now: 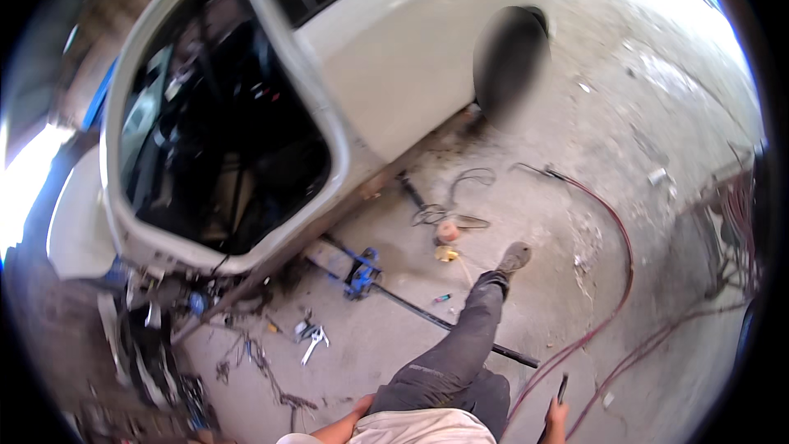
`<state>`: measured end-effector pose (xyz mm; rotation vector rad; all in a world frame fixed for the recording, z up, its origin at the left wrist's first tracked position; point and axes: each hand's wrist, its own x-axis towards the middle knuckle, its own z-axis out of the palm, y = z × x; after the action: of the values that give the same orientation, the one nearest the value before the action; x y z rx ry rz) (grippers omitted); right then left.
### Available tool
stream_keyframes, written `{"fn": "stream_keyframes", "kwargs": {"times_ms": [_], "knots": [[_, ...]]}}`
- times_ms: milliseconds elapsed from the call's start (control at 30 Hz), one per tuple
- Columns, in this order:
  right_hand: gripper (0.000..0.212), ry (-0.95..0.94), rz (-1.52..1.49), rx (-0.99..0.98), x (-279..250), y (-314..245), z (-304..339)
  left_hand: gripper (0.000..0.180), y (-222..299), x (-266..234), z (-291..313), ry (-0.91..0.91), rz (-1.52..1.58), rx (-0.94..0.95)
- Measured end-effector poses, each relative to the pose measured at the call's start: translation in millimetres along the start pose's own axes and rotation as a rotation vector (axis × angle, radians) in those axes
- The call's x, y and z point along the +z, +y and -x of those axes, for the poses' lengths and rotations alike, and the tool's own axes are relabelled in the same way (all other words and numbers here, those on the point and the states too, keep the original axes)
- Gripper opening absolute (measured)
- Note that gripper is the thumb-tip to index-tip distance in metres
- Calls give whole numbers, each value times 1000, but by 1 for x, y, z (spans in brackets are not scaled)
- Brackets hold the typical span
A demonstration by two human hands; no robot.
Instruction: The person uses a hammer to repeatedly strike a metal bar attached to the front frame of a white car. They also use a pry bar to adjust the car's body panel near the door frame. The person works on the front bumper area and the side door frame, using chains and a blue pulley system to assist in the repair.
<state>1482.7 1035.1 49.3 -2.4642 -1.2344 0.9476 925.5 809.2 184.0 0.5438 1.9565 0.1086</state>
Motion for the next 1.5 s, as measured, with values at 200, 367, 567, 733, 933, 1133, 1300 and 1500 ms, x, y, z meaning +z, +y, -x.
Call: {"fn": "stream_keyframes", "kwargs": {"times_ms": [200,367,567,733,933,1133,1300,1500], "knots": [[33,-425,60,558,-39,64,91,41,-71,18,99,5,98,-148],[33,-489,39,463,-31,29,107,36,-93,-1,128,17,-1,-89],[33,-429,210,-97,14,-100,124,30,-84,-71,127,512,85,-20],[32,-419,359,-308,59,-205,164,33,-96,-110,162,304,-28,-47],[40,-308,639,-491,142,-230,225,45,-225,-73,199,169,-238,69],[48,-531,981,-631,282,-341,431,45,-351,-13,187,231,289,25],[45,-802,966,-880,373,-420,584,54,-383,-123,258,-37,583,-173],[45,-887,1248,-1067,482,-473,653,57,-446,-192,299,-273,1089,-226]]}}
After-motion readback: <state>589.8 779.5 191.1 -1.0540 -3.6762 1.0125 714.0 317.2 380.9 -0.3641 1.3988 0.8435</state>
